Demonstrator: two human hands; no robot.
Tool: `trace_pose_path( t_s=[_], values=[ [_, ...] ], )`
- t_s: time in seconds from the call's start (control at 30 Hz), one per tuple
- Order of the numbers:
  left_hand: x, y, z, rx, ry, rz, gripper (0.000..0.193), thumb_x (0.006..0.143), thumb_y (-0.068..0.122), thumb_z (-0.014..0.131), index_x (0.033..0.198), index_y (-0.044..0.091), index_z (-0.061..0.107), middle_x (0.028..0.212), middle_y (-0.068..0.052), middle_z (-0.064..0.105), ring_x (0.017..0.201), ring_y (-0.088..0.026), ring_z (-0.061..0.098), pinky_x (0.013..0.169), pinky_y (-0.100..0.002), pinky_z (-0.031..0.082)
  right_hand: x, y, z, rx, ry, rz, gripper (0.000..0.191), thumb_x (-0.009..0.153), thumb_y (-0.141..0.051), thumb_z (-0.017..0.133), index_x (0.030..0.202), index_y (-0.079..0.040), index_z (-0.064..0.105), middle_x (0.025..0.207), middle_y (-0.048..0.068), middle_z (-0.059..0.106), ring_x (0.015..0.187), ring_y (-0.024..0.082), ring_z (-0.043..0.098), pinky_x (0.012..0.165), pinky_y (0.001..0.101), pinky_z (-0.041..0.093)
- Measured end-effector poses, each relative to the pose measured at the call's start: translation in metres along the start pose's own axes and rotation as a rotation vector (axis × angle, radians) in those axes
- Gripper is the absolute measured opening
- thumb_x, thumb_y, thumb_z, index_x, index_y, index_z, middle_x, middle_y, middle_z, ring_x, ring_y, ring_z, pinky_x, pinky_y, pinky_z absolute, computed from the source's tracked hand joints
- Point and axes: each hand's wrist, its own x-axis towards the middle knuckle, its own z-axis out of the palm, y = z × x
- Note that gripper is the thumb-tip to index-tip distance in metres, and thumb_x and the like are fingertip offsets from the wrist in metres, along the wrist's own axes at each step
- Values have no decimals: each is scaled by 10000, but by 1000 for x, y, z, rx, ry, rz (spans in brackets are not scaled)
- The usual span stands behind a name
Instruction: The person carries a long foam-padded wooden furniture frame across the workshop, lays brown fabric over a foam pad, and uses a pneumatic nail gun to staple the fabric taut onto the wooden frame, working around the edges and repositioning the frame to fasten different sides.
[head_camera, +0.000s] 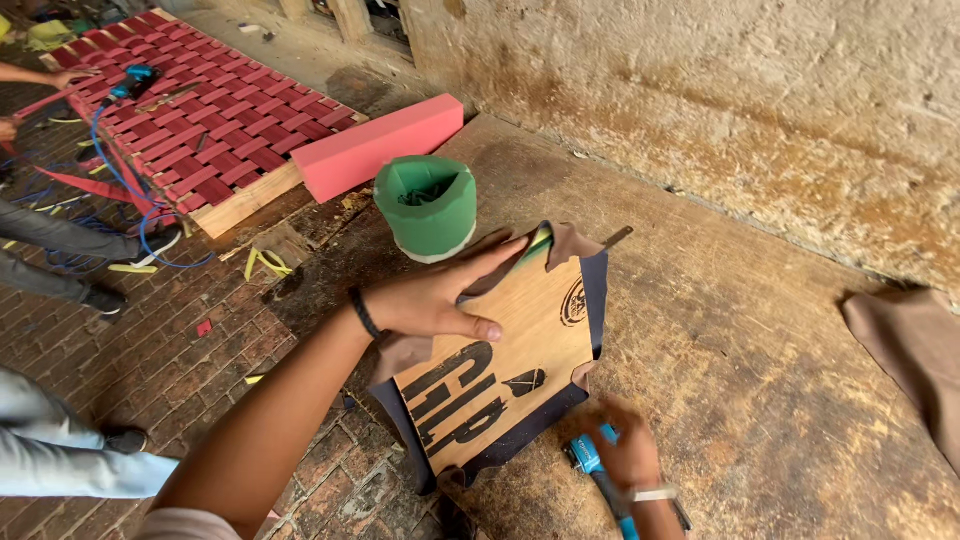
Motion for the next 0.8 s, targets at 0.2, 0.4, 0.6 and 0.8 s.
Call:
trace_pose_path(
  t_s=[0.2, 0.4, 0.6, 0.8],
  values=[
    [28, 0, 9, -170, -139, 182, 615, 971, 409, 687, 1456, 43, 592, 1662, -248, 380, 1621, -349, 215, 1314, -485, 172, 52, -198, -93, 974, -104, 36, 474, 959, -454, 580, 1038, 2, 678, 824, 104, 730, 691, 215, 727, 568, 327, 581],
    [43, -32, 33, -780, 32, 251, 467, 1107, 371, 575, 1362, -12, 656, 1418, -249, 650, 1392, -357, 597, 1247, -507, 426, 47, -244, -108, 723, 127, 47, 382, 979, -293, 683, 754, 16, 687, 572, 106, 638, 399, 174, 552, 369, 291, 426],
    [98, -73, 63, -1305, -245, -58, 630, 1089, 466, 397, 1613, 132, 299, 1003, -120, 651, 835, -225, 636, 802, -403, 543, 61, -232, -35, 1472, 394, -185, 239, 977, -155, 648, 762, -49, 647, 600, 75, 610, 449, 180, 588, 384, 323, 464],
    [110, -85, 40, -893, -231, -285, 508, 1099, 354, 427, 1487, 53, 298, 857, -76, 574, 624, -191, 584, 581, -386, 554, 102, -224, 6, 1612, 372, -340, 291, 1018, -194, 660, 765, -67, 592, 617, 57, 556, 450, 176, 523, 398, 321, 436]
  ],
)
